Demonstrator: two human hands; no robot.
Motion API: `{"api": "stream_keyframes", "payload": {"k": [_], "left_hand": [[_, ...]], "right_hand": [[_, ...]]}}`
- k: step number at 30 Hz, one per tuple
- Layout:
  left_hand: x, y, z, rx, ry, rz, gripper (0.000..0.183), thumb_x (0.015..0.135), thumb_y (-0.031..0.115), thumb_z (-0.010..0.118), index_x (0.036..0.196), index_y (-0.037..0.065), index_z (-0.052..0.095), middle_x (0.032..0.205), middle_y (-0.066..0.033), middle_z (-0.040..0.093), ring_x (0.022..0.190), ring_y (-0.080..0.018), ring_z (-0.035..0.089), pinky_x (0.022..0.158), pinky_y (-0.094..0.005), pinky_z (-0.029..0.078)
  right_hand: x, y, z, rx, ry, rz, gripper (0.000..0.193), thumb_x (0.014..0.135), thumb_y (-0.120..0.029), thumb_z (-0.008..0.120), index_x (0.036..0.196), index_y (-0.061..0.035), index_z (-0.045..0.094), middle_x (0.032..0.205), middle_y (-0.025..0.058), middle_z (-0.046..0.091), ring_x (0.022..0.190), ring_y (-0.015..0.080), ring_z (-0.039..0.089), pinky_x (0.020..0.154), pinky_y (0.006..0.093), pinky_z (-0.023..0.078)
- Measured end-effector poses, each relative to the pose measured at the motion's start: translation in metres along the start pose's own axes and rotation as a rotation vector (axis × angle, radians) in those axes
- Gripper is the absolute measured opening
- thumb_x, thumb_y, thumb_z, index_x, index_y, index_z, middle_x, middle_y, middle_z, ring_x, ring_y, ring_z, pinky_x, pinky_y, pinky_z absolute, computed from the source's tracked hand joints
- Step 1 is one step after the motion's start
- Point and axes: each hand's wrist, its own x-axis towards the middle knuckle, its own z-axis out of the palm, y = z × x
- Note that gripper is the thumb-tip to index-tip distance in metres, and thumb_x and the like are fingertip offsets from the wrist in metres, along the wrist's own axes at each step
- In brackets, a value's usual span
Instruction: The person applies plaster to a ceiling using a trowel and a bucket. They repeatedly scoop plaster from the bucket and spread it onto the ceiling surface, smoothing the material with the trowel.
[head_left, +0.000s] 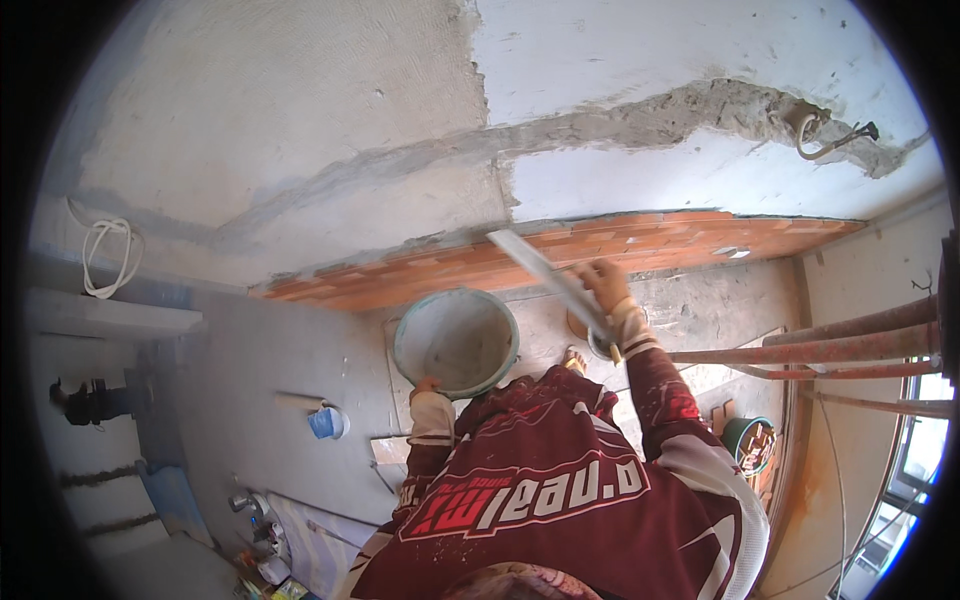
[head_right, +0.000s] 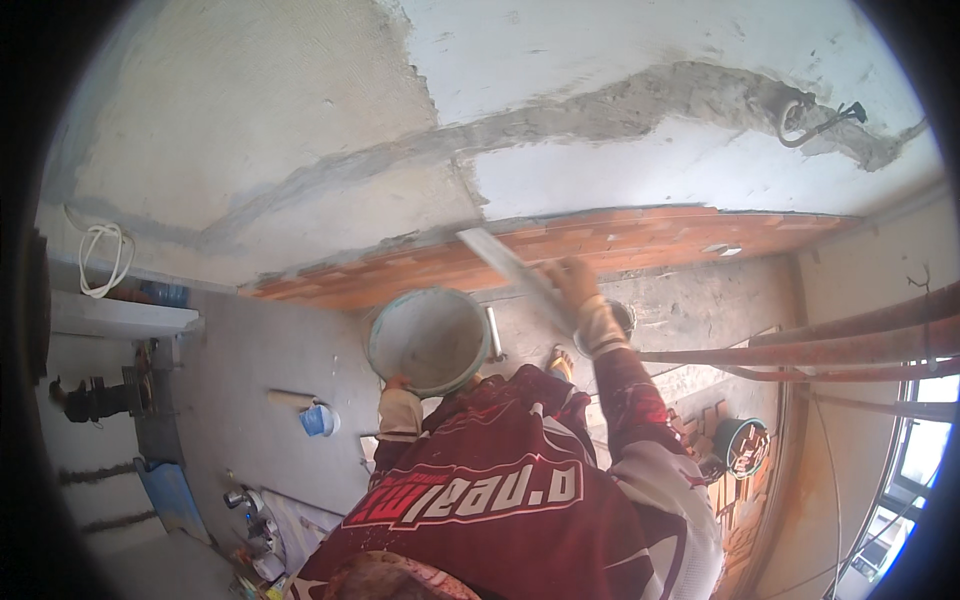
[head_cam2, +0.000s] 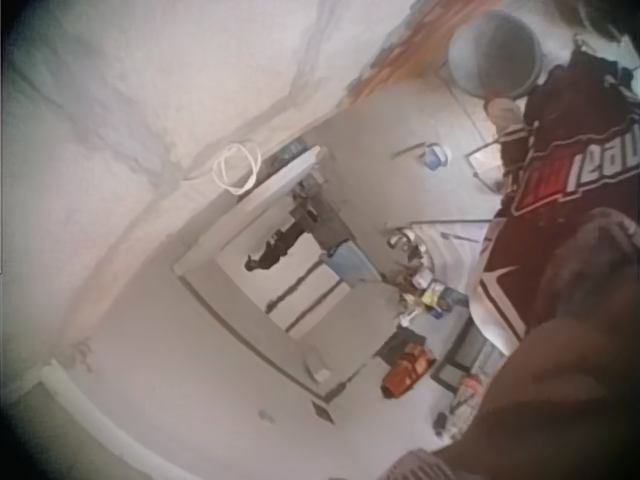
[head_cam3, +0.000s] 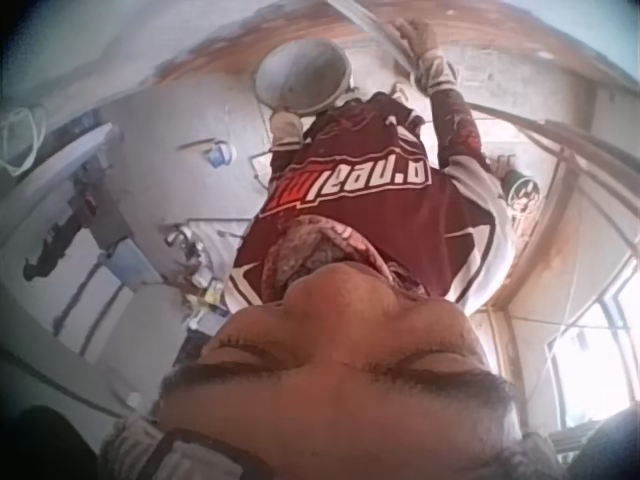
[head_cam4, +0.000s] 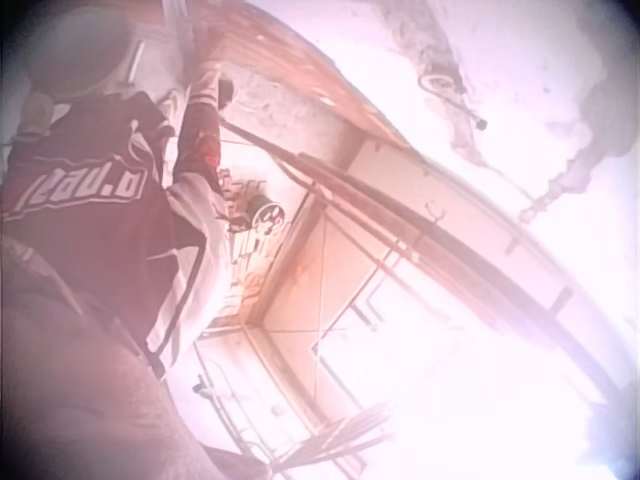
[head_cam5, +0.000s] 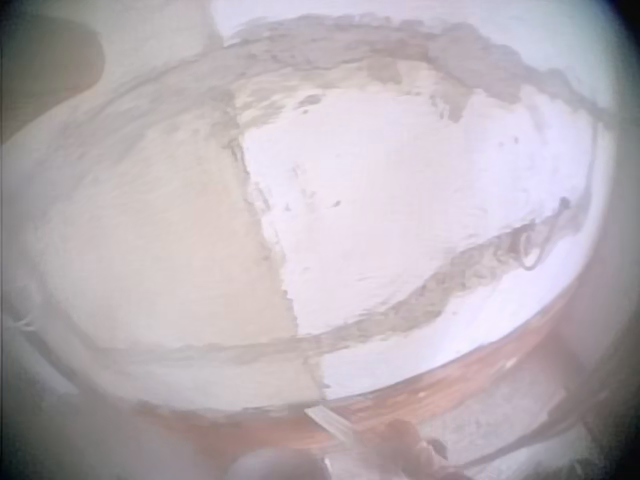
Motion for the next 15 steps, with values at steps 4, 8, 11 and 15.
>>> {"api": "stream_keyframes", "payload": {"k": [4, 8, 11, 15], "left_hand": [[0.008, -0.005, -0.009, -0.105, 0.002, 0.0, 0.03, 0.064, 0.027, 0.063, 0.081, 0.002, 0.064, 0.076, -0.0143, 0.063, 0.066, -0.0287, 0.06, 0.062, -0.0418, 0.046], [0.01, -0.003, -0.025, -0.077, -0.002, -0.052, 0.026, 0.068, 0.023, 0.06, 0.084, 0.002, 0.06, 0.083, -0.0143, 0.06, 0.069, -0.0303, 0.058, 0.066, -0.0437, 0.048], [0.002, 0.001, -0.038, -0.021, 0.056, -0.008, 0.029, 0.063, 0.027, 0.065, 0.077, 0.002, 0.065, 0.073, -0.0138, 0.063, 0.063, -0.028, 0.059, 0.061, -0.0425, 0.046], [0.001, -0.006, -0.056, -0.176, 0.057, 0.08, 0.025, 0.064, 0.026, 0.065, 0.072, 0.002, 0.064, 0.068, -0.0125, 0.062, 0.059, -0.0274, 0.057, 0.059, -0.0408, 0.045]], "right_hand": [[-0.002, -0.02, 0.102, 0.021, -0.044, -0.141, 0.038, 0.083, -0.034, 0.063, 0.093, 0.0028, 0.06, 0.077, 0.0129, 0.065, 0.069, 0.0203, 0.062, 0.063, 0.0325, 0.049], [0.005, -0.045, 0.16, 0.058, -0.039, -0.091, 0.041, 0.082, -0.035, 0.064, 0.096, 0.0034, 0.06, 0.076, 0.0158, 0.064, 0.069, 0.0247, 0.063, 0.066, 0.035, 0.049], [0.011, -0.054, 0.176, 0.046, -0.009, -0.064, 0.042, 0.082, -0.036, 0.064, 0.096, 0.0036, 0.06, 0.076, 0.0168, 0.064, 0.069, 0.0263, 0.063, 0.067, 0.0359, 0.049], [0.013, -0.05, 0.177, 0.007, 0.046, -0.041, 0.042, 0.082, -0.035, 0.064, 0.096, 0.0036, 0.061, 0.075, 0.0166, 0.065, 0.069, 0.0256, 0.063, 0.066, 0.0355, 0.049]]}}
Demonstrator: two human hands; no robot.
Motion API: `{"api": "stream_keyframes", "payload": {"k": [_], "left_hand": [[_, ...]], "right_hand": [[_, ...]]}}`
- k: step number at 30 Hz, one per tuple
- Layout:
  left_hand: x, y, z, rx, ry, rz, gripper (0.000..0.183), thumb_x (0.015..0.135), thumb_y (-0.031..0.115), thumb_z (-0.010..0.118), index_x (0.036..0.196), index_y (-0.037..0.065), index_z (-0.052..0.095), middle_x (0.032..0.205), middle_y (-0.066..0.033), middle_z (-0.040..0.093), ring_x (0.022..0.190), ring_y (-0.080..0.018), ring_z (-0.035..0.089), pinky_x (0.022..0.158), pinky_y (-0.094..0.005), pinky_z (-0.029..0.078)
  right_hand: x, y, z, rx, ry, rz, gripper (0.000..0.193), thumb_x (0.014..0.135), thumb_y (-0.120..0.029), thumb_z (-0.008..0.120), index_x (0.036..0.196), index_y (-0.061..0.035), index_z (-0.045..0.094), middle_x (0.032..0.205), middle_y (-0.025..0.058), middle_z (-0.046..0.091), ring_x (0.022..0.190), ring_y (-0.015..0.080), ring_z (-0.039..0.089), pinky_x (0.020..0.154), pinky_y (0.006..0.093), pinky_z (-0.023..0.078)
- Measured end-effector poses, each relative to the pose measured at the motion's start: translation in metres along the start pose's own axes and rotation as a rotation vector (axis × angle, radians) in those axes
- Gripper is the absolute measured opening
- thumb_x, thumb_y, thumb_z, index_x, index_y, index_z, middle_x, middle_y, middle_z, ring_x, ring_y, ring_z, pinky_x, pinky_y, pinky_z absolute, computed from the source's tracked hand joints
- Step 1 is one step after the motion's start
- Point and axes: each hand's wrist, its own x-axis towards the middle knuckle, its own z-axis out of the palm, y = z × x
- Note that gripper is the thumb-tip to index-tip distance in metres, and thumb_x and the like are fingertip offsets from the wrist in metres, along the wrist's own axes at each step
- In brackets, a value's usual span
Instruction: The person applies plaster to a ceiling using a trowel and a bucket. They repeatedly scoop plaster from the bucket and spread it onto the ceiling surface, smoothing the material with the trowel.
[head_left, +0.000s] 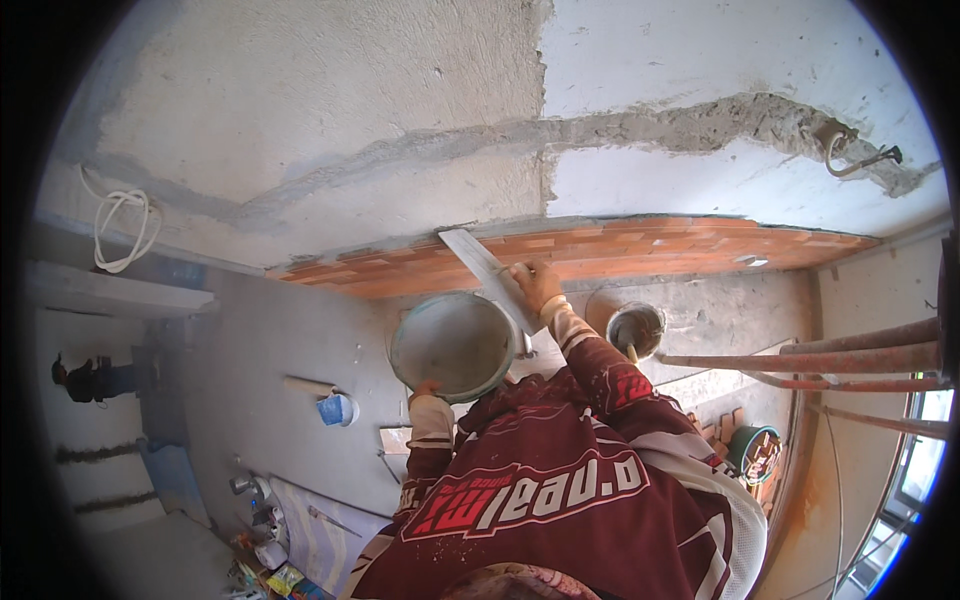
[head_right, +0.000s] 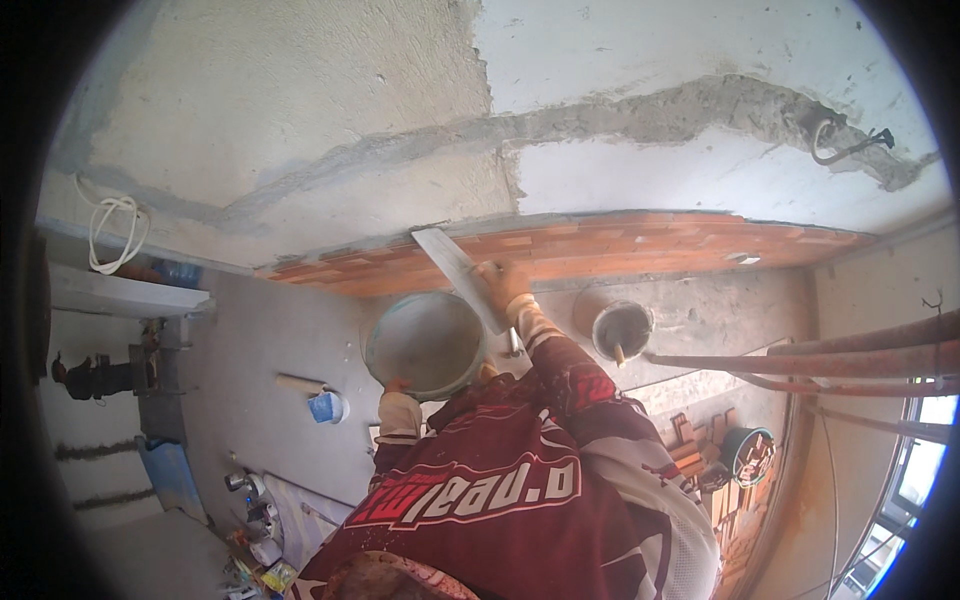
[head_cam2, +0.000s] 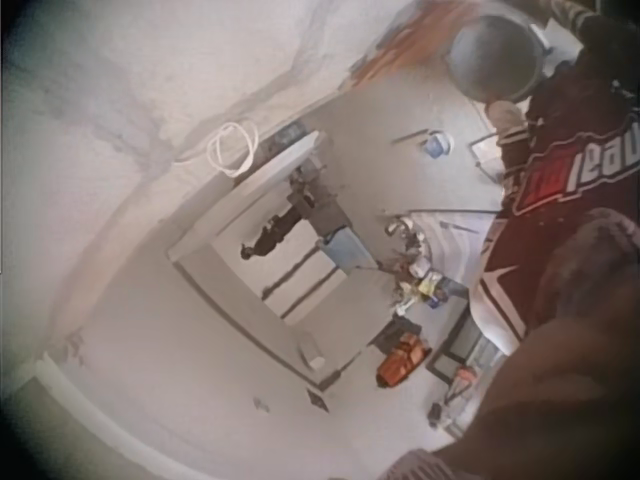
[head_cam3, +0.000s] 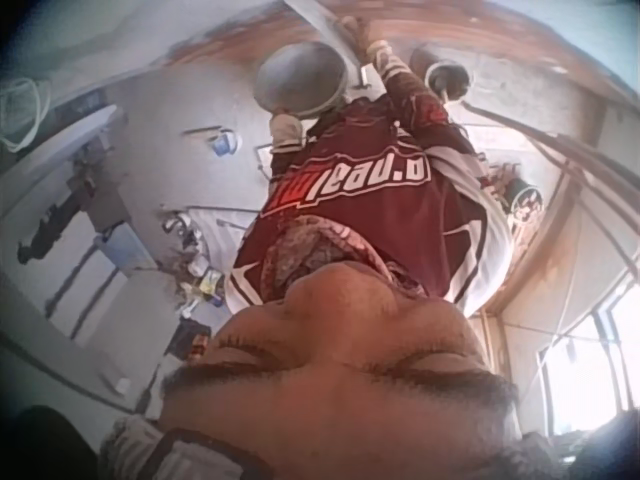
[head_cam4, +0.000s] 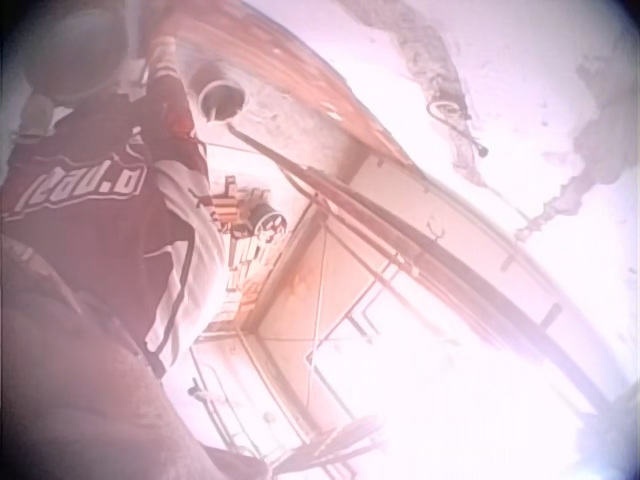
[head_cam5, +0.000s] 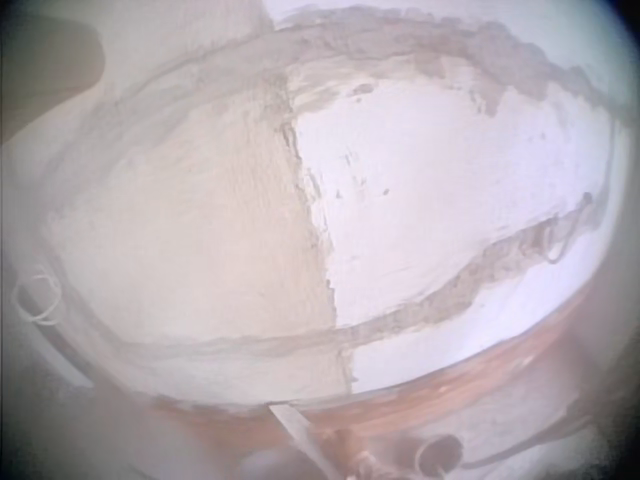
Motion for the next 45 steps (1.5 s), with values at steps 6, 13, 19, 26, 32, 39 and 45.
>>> {"api": "stream_keyframes", "payload": {"k": [6, 13, 19, 26, 32, 39, 45], "left_hand": [[-0.013, 0.011, -0.001, 0.046, 0.08, -0.05, 0.023, 0.063, 0.026, 0.065, 0.066, 0.003, 0.061, 0.06, -0.0101, 0.057, 0.053, -0.0253, 0.052, 0.056, -0.0398, 0.043], [-0.036, 0.017, 0.012, 0.052, -0.03, -0.024, 0.023, 0.065, 0.026, 0.063, 0.063, 0.005, 0.058, 0.059, -0.0087, 0.055, 0.053, -0.0247, 0.053, 0.055, -0.0401, 0.043], [-0.045, 0.009, 0.037, -0.031, -0.157, 0.04, 0.024, 0.068, 0.028, 0.062, 0.067, 0.004, 0.059, 0.061, -0.0094, 0.057, 0.055, -0.0243, 0.054, 0.055, -0.0392, 0.043], [-0.057, -0.005, 0.074, 0.269, -0.09, 0.193, 0.026, 0.066, 0.028, 0.064, 0.073, 0.003, 0.064, 0.071, -0.0115, 0.063, 0.063, -0.0259, 0.06, 0.062, -0.0395, 0.047], [-0.086, -0.003, 0.112, 0.357, 0.066, 0.017, 0.031, 0.06, 0.023, 0.068, 0.08, -0.001, 0.063, 0.073, -0.013, 0.063, 0.065, -0.0277, 0.06, 0.063, -0.0405, 0.047], [-0.206, 0.005, 0.177, 0.216, 0.115, 0.503, 0.028, 0.059, 0.012, 0.065, 0.08, -0.002, 0.056, 0.068, -0.0096, 0.057, 0.058, -0.0223, 0.051, 0.055, -0.038, 0.042], [-0.215, -0.001, 0.201, 0.051, -0.04, 0.681, 0.027, 0.051, 0.004, 0.068, 0.07, 0.004, 0.049, 0.067, -0.0008, 0.052, 0.062, -0.0114, 0.047, 0.055, -0.0288, 0.042]], "right_hand": [[0.001, 0.043, -0.047, -0.025, 0.063, 0.034, 0.041, 0.083, -0.036, 0.063, 0.094, 0.0037, 0.062, 0.073, 0.0146, 0.065, 0.066, 0.0215, 0.062, 0.063, 0.0329, 0.048], [-0.008, 0.044, -0.144, 0.008, 0.066, 0.153, 0.044, 0.084, -0.039, 0.058, 0.093, 0.0034, 0.065, 0.083, 0.0184, 0.065, 0.076, 0.0278, 0.062, 0.072, 0.0351, 0.047], [0.001, 0.063, -0.219, -0.014, 0.14, 0.175, 0.043, 0.08, -0.041, 0.063, 0.092, 0.0002, 0.068, 0.069, 0.0104, 0.064, 0.066, 0.0175, 0.06, 0.064, 0.0306, 0.047], [0.01, 0.094, -0.291, -0.013, 0.123, 0.221, 0.044, 0.076, -0.043, 0.065, 0.092, -0.0029, 0.07, 0.07, 0.0092, 0.064, 0.068, 0.0175, 0.06, 0.065, 0.031, 0.047], [-0.014, 0.097, -0.319, -0.114, 0.012, -0.059, 0.042, 0.079, -0.039, 0.066, 0.092, 0.0016, 0.067, 0.078, 0.0108, 0.066, 0.071, 0.0161, 0.061, 0.064, 0.0295, 0.049], [-0.068, 0.047, -0.28, -0.26, -0.446, -0.113, 0.032, 0.076, -0.037, 0.063, 0.089, -0.0075, 0.067, 0.089, 0.0155, 0.066, 0.087, 0.033, 0.062, 0.081, 0.0398, 0.047], [-0.068, 0.023, -0.263, -0.541, -0.54, -0.164, 0.037, 0.077, -0.04, 0.059, 0.09, -0.0065, 0.067, 0.089, 0.0183, 0.065, 0.089, 0.0362, 0.061, 0.08, 0.0431, 0.047]]}}
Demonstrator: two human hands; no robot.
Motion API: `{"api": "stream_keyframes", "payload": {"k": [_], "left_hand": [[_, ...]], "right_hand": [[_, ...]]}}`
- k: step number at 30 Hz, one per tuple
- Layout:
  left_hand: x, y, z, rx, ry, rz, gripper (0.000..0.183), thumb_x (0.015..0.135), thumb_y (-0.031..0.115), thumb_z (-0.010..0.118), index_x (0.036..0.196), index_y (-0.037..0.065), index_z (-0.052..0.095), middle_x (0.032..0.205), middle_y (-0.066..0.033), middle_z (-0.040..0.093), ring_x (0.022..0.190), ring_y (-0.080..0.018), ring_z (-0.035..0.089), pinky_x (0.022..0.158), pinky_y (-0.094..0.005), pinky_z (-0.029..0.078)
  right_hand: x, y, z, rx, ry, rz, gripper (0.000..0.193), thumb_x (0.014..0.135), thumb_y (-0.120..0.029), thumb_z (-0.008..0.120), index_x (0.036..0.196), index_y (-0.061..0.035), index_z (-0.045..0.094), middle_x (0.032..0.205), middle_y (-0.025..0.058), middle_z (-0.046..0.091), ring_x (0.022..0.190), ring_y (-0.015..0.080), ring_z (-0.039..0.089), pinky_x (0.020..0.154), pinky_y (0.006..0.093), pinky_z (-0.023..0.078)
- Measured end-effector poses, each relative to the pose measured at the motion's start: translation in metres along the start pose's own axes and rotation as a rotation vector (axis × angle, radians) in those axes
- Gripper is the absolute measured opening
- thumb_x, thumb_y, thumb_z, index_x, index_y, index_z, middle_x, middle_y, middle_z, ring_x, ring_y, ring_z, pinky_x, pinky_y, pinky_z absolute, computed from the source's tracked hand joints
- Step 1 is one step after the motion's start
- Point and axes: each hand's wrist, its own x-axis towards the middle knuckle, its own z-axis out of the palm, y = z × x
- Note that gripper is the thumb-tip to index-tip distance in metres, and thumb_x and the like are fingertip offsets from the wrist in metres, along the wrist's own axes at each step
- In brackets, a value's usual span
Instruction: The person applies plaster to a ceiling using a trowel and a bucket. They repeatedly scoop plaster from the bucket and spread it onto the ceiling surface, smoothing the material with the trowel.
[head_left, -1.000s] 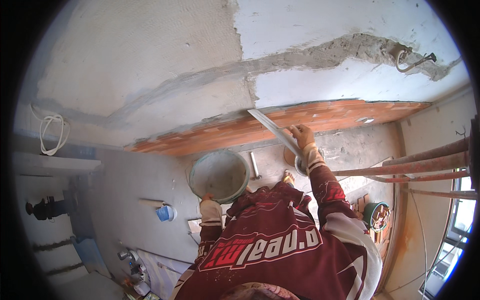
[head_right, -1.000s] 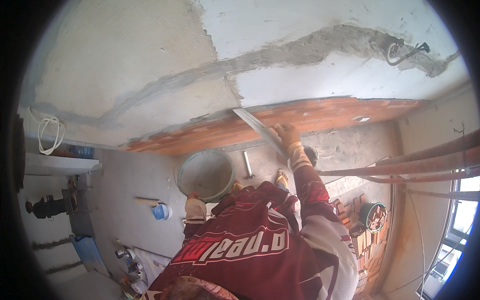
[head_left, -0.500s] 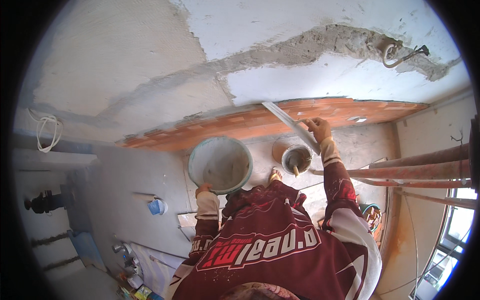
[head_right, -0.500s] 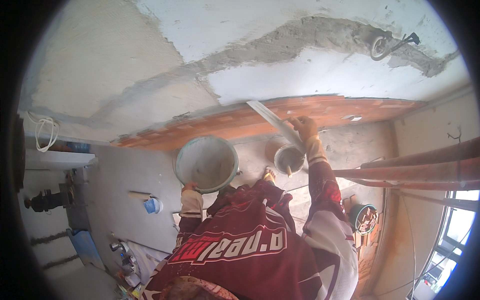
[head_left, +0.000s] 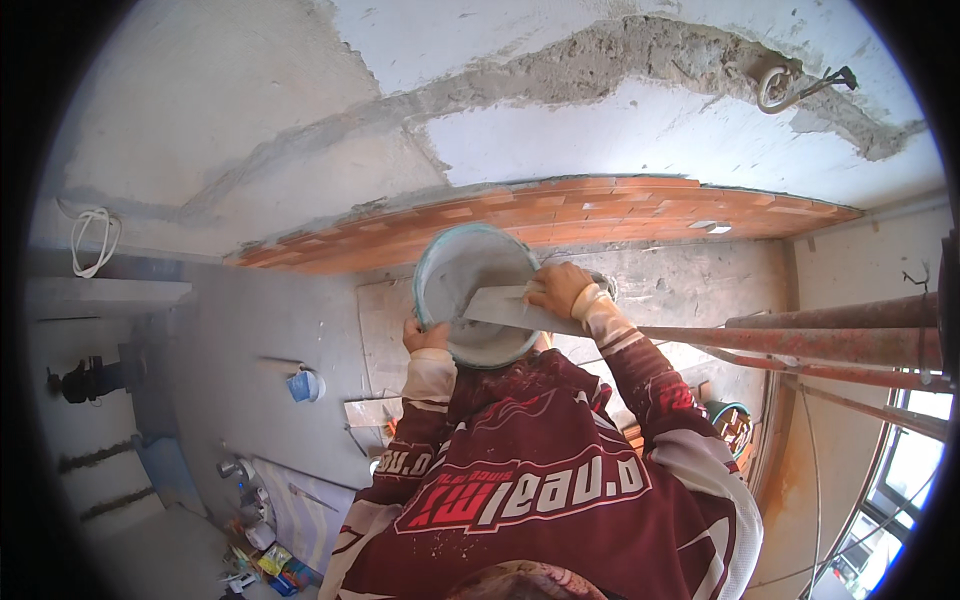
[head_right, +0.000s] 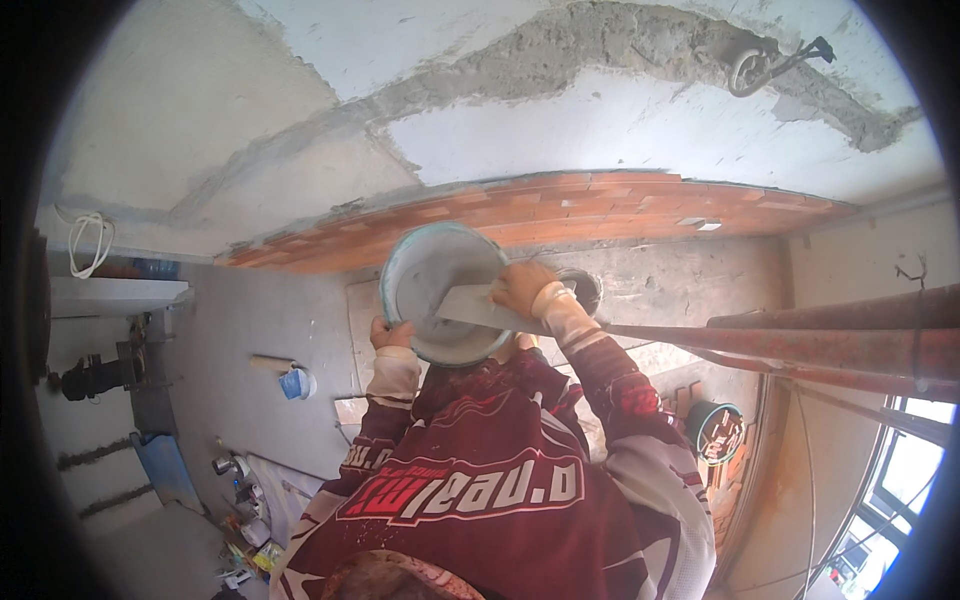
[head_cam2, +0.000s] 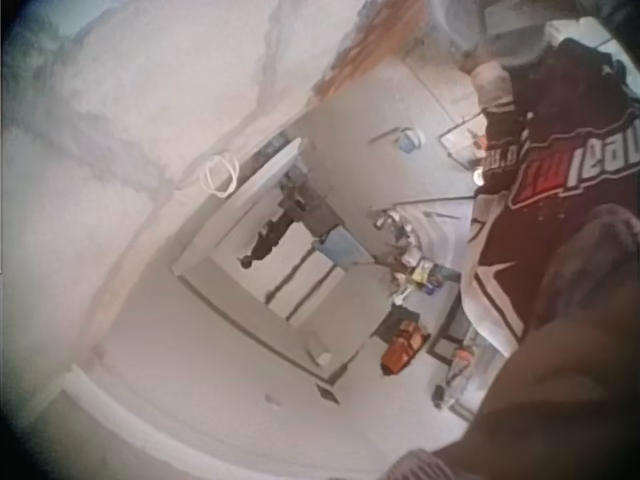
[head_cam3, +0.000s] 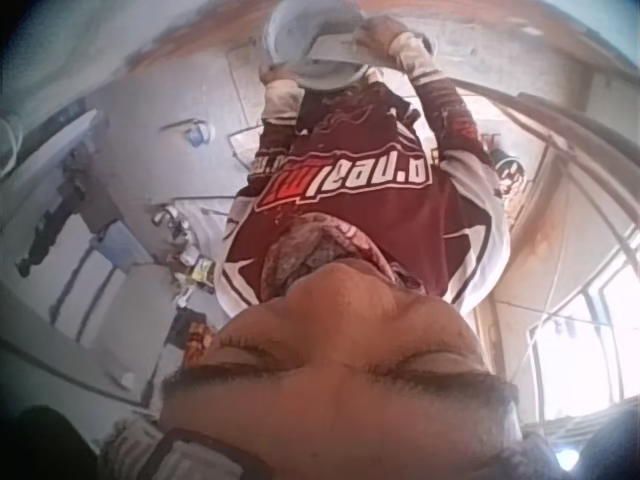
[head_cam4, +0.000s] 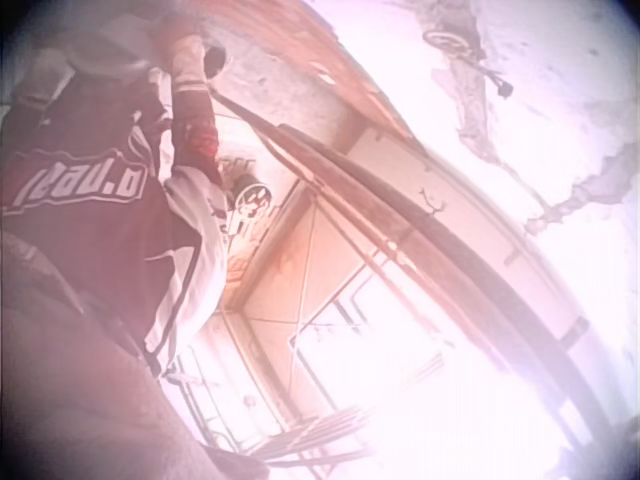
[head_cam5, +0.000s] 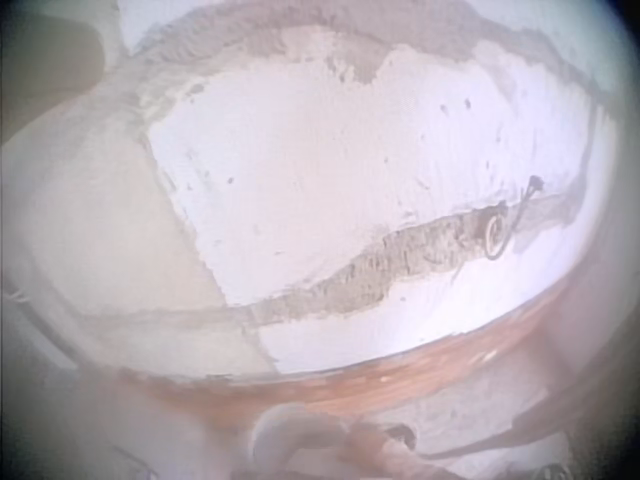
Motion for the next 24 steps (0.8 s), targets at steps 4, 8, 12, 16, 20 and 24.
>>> {"api": "stream_keyframes", "payload": {"k": [4, 8, 12, 16, 20, 24], "left_hand": [[-0.009, 0.021, 0.014, -0.043, -0.117, 0.178, 0.025, 0.053, 0.004, 0.067, 0.068, 0.006, 0.046, 0.065, 0.0011, 0.049, 0.061, -0.0096, 0.044, 0.055, -0.0274, 0.041], [-0.005, 0.014, 0.014, -0.03, -0.276, 0.243, 0.025, 0.054, 0.004, 0.066, 0.067, 0.006, 0.045, 0.065, 0.0001, 0.049, 0.061, -0.0093, 0.042, 0.054, -0.0269, 0.04], [-0.01, 0.031, 0.01, 0.058, -0.312, 0.245, 0.025, 0.054, 0.005, 0.066, 0.069, 0.004, 0.046, 0.065, -0.0012, 0.049, 0.06, -0.0096, 0.042, 0.054, -0.0277, 0.04], [-0.01, 0.038, -0.001, 0.157, -0.332, 0.314, 0.026, 0.055, 0.004, 0.069, 0.074, 0.002, 0.05, 0.068, -0.0032, 0.054, 0.062, -0.0108, 0.049, 0.056, -0.0281, 0.043], [0.002, 0.028, -0.012, 0.163, -0.435, 0.324, 0.03, 0.054, 0.007, 0.071, 0.078, 0.0, 0.055, 0.072, -0.0064, 0.059, 0.063, -0.0139, 0.053, 0.057, -0.0305, 0.045], [0.006, 0.021, -0.019, 0.144, -0.416, 0.267, 0.025, 0.054, 0.005, 0.068, 0.073, 0.001, 0.052, 0.072, -0.0076, 0.059, 0.064, -0.0151, 0.053, 0.058, -0.0313, 0.046]], "right_hand": [[0.008, -0.003, 0.0, -0.215, 0.031, 0.007, 0.034, 0.077, -0.037, 0.061, 0.088, -0.0059, 0.065, 0.085, 0.0183, 0.065, 0.082, 0.0361, 0.063, 0.076, 0.0439, 0.049], [0.012, -0.007, 0.009, -0.3, 0.099, -0.033, 0.032, 0.078, -0.038, 0.059, 0.085, -0.0075, 0.065, 0.084, 0.0161, 0.065, 0.079, 0.0341, 0.063, 0.071, 0.0438, 0.05], [0.009, -0.005, 0.016, -0.337, 0.113, -0.106, 0.031, 0.079, -0.039, 0.057, 0.085, -0.0095, 0.065, 0.084, 0.0143, 0.065, 0.077, 0.0329, 0.064, 0.069, 0.0431, 0.05], [0.004, -0.004, 0.032, -0.305, 0.127, -0.148, 0.032, 0.079, -0.041, 0.057, 0.088, -0.0118, 0.066, 0.085, 0.0129, 0.064, 0.076, 0.0325, 0.063, 0.068, 0.043, 0.05], [0.01, 0.007, 0.063, -0.312, 0.286, -0.237, 0.031, 0.075, -0.041, 0.063, 0.09, -0.0137, 0.065, 0.075, 0.0103, 0.061, 0.068, 0.0314, 0.062, 0.06, 0.0422, 0.049], [0.003, 0.0, 0.081, -0.28, 0.277, -0.242, 0.032, 0.075, -0.041, 0.064, 0.093, -0.0138, 0.064, 0.076, 0.0101, 0.061, 0.069, 0.0313, 0.062, 0.06, 0.0417, 0.05]]}}
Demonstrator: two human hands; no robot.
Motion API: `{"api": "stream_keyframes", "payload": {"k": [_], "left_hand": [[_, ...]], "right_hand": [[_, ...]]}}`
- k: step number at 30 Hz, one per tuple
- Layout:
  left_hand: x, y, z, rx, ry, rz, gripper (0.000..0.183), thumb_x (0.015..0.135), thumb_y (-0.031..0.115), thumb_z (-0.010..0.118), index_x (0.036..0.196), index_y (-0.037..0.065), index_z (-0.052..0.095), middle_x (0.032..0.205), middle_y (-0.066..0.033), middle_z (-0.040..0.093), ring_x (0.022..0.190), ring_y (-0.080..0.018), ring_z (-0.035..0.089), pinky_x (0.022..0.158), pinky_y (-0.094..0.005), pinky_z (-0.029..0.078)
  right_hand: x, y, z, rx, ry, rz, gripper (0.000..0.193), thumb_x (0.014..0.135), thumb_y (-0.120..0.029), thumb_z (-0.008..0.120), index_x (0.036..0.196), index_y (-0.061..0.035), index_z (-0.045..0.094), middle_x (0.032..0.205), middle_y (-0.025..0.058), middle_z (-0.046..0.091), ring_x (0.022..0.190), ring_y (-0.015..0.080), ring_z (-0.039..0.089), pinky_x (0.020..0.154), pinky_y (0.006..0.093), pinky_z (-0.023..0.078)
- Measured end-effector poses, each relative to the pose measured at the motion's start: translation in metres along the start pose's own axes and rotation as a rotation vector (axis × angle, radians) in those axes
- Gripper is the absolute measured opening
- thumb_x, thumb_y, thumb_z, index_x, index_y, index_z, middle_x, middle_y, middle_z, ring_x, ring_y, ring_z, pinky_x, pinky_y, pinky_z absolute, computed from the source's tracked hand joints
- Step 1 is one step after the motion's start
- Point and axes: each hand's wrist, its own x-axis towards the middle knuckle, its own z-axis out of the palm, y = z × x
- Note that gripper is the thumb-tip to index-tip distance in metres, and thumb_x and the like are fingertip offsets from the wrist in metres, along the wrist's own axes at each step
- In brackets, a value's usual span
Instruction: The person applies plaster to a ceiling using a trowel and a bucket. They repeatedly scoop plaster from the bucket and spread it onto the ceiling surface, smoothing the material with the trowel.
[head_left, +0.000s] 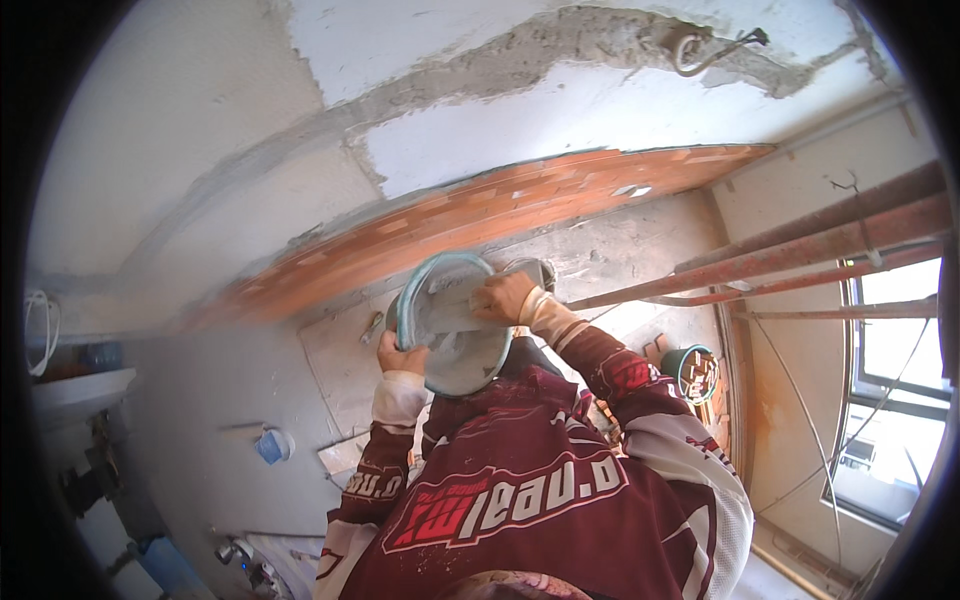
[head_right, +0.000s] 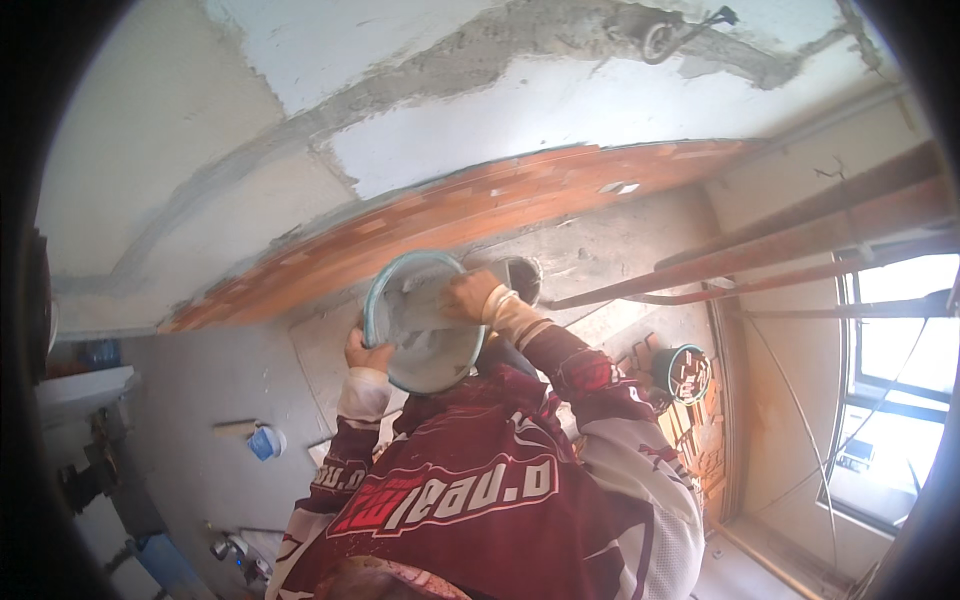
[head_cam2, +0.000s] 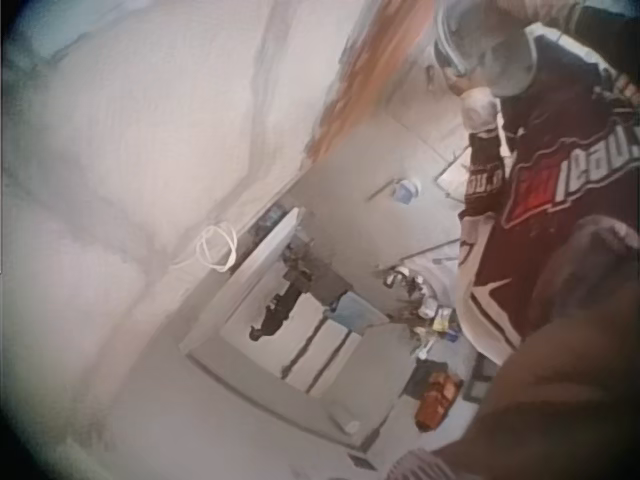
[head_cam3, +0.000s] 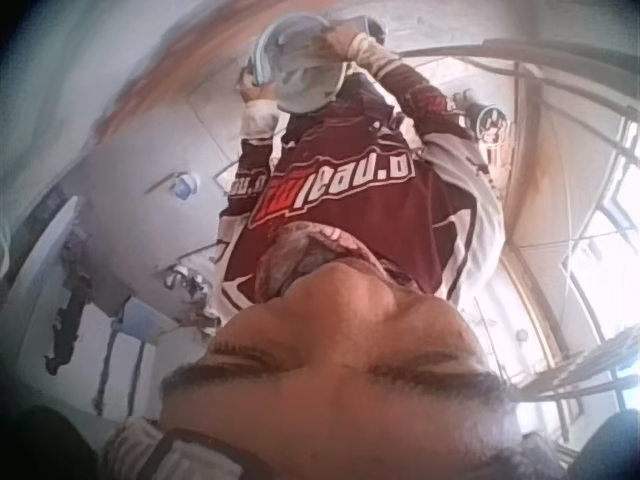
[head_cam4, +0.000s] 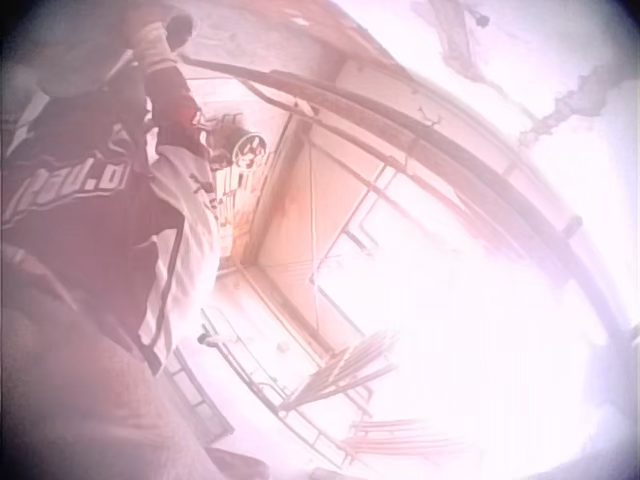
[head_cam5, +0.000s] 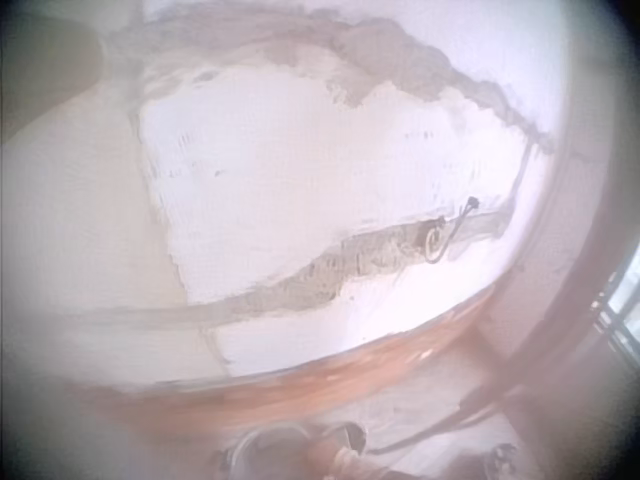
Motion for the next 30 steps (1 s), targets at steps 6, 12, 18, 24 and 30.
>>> {"api": "stream_keyframes", "payload": {"k": [6, 12, 18, 24, 30], "left_hand": [[-0.001, -0.02, 0.0, 0.016, -0.037, -0.091, 0.031, 0.052, 0.006, 0.066, 0.07, 0.003, 0.041, 0.068, -0.0023, 0.042, 0.063, -0.0131, 0.038, 0.055, -0.0308, 0.038], [0.002, -0.006, 0.02, -0.234, -0.007, -0.195, 0.028, 0.051, -0.002, 0.065, 0.069, 0.004, 0.045, 0.072, -0.0023, 0.053, 0.066, -0.0116, 0.048, 0.059, -0.0301, 0.044], [0.011, -0.014, 0.055, -0.159, 0.138, -0.299, 0.027, 0.053, 0.003, 0.064, 0.077, 0.001, 0.051, 0.072, -0.0072, 0.056, 0.061, -0.0171, 0.049, 0.056, -0.0329, 0.043], [0.002, 0.029, 0.101, -0.172, 0.247, -0.474, 0.038, 0.055, 0.008, 0.066, 0.089, -0.005, 0.057, 0.082, -0.0142, 0.062, 0.071, -0.0236, 0.055, 0.065, -0.0377, 0.045], [0.004, 0.041, 0.121, -0.138, 0.373, -0.594, 0.031, 0.054, 0.009, 0.065, 0.08, -0.002, 0.053, 0.071, -0.0127, 0.057, 0.059, -0.0253, 0.054, 0.056, -0.0403, 0.045]], "right_hand": [[-0.012, -0.007, -0.01, 0.067, 0.023, 0.059, 0.032, 0.074, -0.039, 0.065, 0.09, -0.0121, 0.065, 0.077, 0.0107, 0.062, 0.071, 0.0323, 0.062, 0.063, 0.0414, 0.05], [-0.036, 0.006, -0.021, 0.168, 0.1, 0.168, 0.037, 0.071, -0.04, 0.069, 0.092, -0.0093, 0.068, 0.081, 0.0126, 0.064, 0.073, 0.0328, 0.063, 0.065, 0.0415, 0.05], [-0.057, 0.046, -0.043, 0.217, 0.204, 0.197, 0.04, 0.071, -0.041, 0.071, 0.094, -0.0086, 0.069, 0.083, 0.0123, 0.065, 0.075, 0.0311, 0.063, 0.066, 0.0393, 0.05], [-0.068, 0.089, -0.068, 0.214, 0.16, 0.213, 0.04, 0.073, -0.042, 0.069, 0.099, -0.0114, 0.066, 0.091, 0.0129, 0.066, 0.082, 0.0301, 0.064, 0.072, 0.0394, 0.051], [-0.056, 0.112, -0.093, 0.235, 0.231, 0.161, 0.039, 0.069, -0.035, 0.074, 0.092, -0.0041, 0.069, 0.079, 0.0132, 0.065, 0.069, 0.0285, 0.064, 0.062, 0.0356, 0.051]]}}
